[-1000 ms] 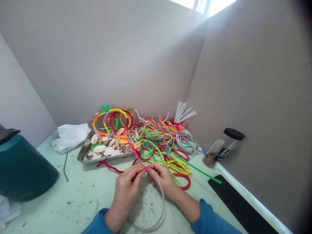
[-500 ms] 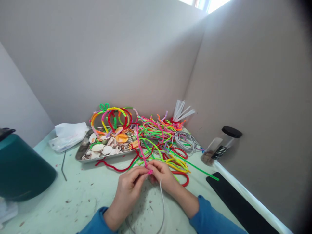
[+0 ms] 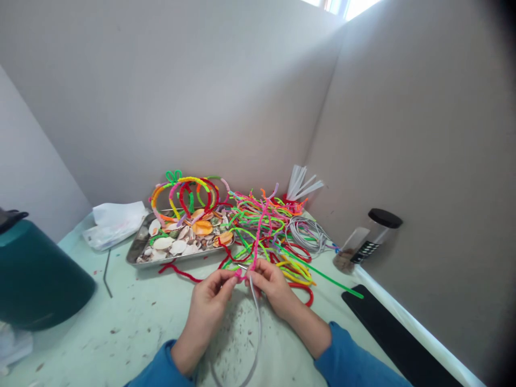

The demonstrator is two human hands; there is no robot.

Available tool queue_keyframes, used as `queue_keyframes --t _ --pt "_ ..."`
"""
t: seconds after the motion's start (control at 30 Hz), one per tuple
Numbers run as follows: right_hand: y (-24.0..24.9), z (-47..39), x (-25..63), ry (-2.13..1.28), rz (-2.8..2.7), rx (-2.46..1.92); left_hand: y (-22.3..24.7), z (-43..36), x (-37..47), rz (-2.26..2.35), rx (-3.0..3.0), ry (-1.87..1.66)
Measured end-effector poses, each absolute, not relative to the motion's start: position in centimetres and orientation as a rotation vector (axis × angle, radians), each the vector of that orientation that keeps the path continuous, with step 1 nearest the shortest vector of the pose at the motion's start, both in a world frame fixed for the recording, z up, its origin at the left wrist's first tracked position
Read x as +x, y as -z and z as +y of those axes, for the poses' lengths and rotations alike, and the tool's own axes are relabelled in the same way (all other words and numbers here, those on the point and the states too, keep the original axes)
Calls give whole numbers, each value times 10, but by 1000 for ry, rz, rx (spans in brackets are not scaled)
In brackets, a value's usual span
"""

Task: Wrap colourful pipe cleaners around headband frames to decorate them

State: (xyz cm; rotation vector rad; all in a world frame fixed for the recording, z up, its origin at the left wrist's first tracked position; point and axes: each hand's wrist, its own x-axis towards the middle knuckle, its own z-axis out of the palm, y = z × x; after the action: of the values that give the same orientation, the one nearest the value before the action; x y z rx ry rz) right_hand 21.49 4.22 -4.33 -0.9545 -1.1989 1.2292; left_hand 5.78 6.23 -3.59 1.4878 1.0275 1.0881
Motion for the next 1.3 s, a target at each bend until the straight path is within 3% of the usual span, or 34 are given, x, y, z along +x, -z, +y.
queue_keyframes --t 0.7,1.3 --pt "37 40 212 -1201 -1171 -987 25 60 57 762 823 -835" --pt "40 41 213 -1186 -1178 -1010 28 62 54 807 857 -862"
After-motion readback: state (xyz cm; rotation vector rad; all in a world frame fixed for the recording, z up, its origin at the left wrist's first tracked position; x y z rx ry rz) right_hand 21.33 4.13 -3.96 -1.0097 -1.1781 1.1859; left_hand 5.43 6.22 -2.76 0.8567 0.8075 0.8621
